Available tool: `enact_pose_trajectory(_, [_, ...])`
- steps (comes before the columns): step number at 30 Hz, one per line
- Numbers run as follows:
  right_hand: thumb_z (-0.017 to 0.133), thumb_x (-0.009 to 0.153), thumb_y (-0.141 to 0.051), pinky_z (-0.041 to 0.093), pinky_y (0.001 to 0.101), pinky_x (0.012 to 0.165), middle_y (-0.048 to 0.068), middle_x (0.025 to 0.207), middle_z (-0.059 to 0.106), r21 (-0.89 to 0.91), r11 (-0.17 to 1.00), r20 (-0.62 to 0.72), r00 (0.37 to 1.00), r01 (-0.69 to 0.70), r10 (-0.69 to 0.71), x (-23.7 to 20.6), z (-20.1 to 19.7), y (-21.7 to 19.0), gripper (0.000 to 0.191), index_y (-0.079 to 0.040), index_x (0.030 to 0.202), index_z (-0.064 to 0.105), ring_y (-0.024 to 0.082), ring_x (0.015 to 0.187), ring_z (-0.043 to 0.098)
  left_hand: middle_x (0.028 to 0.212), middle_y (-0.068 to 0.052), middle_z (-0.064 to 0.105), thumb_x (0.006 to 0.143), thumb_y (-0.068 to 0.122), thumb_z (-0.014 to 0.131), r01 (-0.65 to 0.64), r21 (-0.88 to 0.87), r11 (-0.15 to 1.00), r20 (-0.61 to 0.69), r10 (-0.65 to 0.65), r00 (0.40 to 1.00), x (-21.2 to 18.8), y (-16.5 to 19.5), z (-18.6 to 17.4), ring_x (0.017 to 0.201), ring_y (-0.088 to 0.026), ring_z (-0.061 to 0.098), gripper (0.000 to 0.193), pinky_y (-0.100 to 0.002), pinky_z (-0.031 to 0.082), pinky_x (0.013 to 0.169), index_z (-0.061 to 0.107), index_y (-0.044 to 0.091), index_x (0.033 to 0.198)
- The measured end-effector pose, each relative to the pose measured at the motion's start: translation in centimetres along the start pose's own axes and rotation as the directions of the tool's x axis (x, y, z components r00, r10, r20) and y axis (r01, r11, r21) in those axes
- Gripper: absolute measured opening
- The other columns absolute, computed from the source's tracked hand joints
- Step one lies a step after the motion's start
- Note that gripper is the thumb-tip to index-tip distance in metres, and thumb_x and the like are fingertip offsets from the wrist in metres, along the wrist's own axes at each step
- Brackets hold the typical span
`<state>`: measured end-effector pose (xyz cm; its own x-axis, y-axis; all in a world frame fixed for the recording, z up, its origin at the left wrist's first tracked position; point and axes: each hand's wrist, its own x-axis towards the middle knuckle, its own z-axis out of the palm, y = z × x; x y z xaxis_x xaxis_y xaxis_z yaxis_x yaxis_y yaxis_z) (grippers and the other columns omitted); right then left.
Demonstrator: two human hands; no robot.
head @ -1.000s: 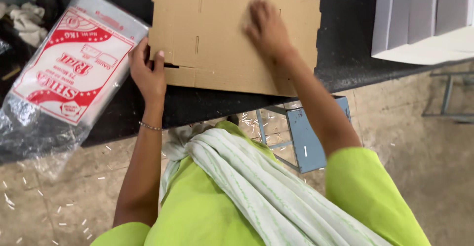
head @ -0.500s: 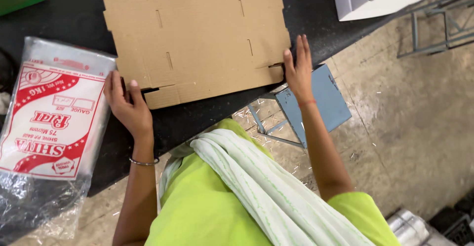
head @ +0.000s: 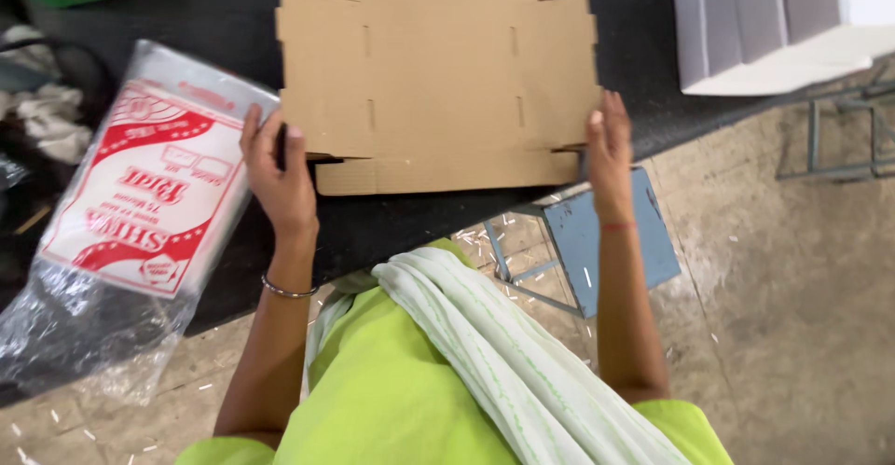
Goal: The person folds flat cardboard blanks into white boxes at a work table, pressing the sides and tucking the flaps to shape each box. Finished boxes are stacked on the table as the person repeats the folding cycle.
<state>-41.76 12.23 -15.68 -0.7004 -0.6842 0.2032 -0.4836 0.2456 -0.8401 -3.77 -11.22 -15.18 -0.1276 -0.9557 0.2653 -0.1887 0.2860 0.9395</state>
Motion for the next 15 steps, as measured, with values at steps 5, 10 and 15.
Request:
enact_pose_trajectory(5, [0.066,0.108,-0.015,0.052,0.0374,0.091,0.011,0.122,0.065,0.795,0.463,0.239,0.903,-0.393,0.357,0.4,-0.9,-0.7,0.029,-0.003,0.134,0.061,0.022,0.105,0.063,0.133,-0.011,0.059,0.104,0.002,0.068,0.292,-0.711,0.639,0.187,-0.229,0.955,0.6,0.6,0.2,0.125,-0.021,0.057,0.040,-0.040,0.046,0.112,0.049,0.000,0.139])
enact_pose_trajectory(10, [0.061,0.095,-0.006,0.058,0.0356,0.095,0.006,0.112,0.071,0.811,0.232,0.383,0.786,-0.538,0.486,0.5,1.0,1.2,0.025,-0.005,0.119,0.065,0.018,0.103,0.070,0.133,-0.006,0.063,0.099,0.003,0.059,0.626,-0.674,0.393,0.522,-0.346,0.780,0.1,-0.3,2.1,0.124,-0.019,0.061,0.040,-0.036,0.049,0.107,0.054,0.003,0.138])
enact_pose_trajectory(15, [0.065,0.106,0.001,0.049,0.0428,0.107,0.014,0.130,0.063,0.807,0.469,0.241,0.925,-0.359,0.295,-0.5,3.0,0.0,0.028,0.003,0.133,0.056,0.027,0.122,0.060,0.149,-0.022,0.055,0.104,-0.003,0.050,0.112,-0.078,0.991,0.295,-0.085,0.952,-2.1,0.2,6.0,0.133,-0.032,0.057,0.049,-0.039,0.045,0.113,0.046,-0.004,0.152])
